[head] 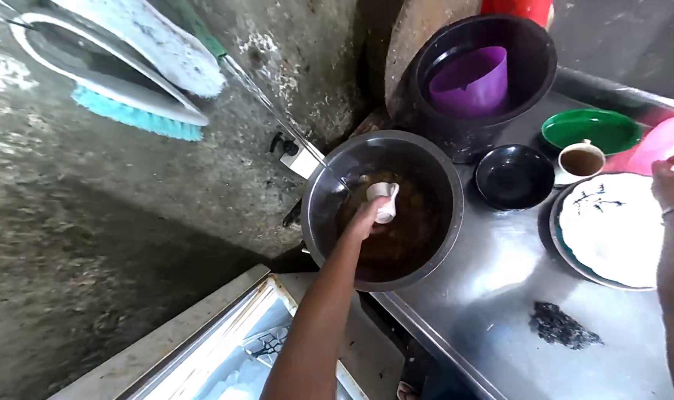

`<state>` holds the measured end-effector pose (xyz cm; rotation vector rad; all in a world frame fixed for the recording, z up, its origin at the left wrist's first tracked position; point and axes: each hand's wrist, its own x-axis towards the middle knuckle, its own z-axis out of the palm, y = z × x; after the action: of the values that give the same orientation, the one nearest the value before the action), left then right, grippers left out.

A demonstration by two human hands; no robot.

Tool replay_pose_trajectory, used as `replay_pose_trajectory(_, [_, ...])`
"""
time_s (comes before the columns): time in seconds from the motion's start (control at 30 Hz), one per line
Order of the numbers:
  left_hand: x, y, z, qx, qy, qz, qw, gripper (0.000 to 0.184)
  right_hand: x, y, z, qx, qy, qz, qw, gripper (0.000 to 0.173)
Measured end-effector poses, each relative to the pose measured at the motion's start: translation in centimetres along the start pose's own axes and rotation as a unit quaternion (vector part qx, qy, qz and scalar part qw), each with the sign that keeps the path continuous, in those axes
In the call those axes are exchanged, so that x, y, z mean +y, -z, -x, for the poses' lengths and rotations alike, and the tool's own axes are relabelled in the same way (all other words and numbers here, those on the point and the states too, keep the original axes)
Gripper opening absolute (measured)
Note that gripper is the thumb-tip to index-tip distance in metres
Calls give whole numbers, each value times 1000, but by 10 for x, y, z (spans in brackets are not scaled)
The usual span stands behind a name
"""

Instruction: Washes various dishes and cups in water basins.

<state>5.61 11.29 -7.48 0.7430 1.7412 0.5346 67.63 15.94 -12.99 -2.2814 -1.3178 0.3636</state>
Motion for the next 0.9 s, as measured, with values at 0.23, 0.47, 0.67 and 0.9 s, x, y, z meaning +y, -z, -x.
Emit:
replay_pose_trajectory(0.23, [20,47,77,-25,58,142,988,63,-101,16,79,120,146,-71,979,35])
replay_pose_trajectory(0.47, [0,64,106,88,-120,162,975,59,-349,-59,244,-253,362,-342,830,40])
replay_pose_trajectory(0.67, [-4,66,106,204,-262,47,942,89,-462,-107,292,-464,299,-345,759,86])
replay_pose_trajectory(0.9, [124,116,174,318,-429,-188,824,74,-407,-69,266,-598,-110,-559,564,65])
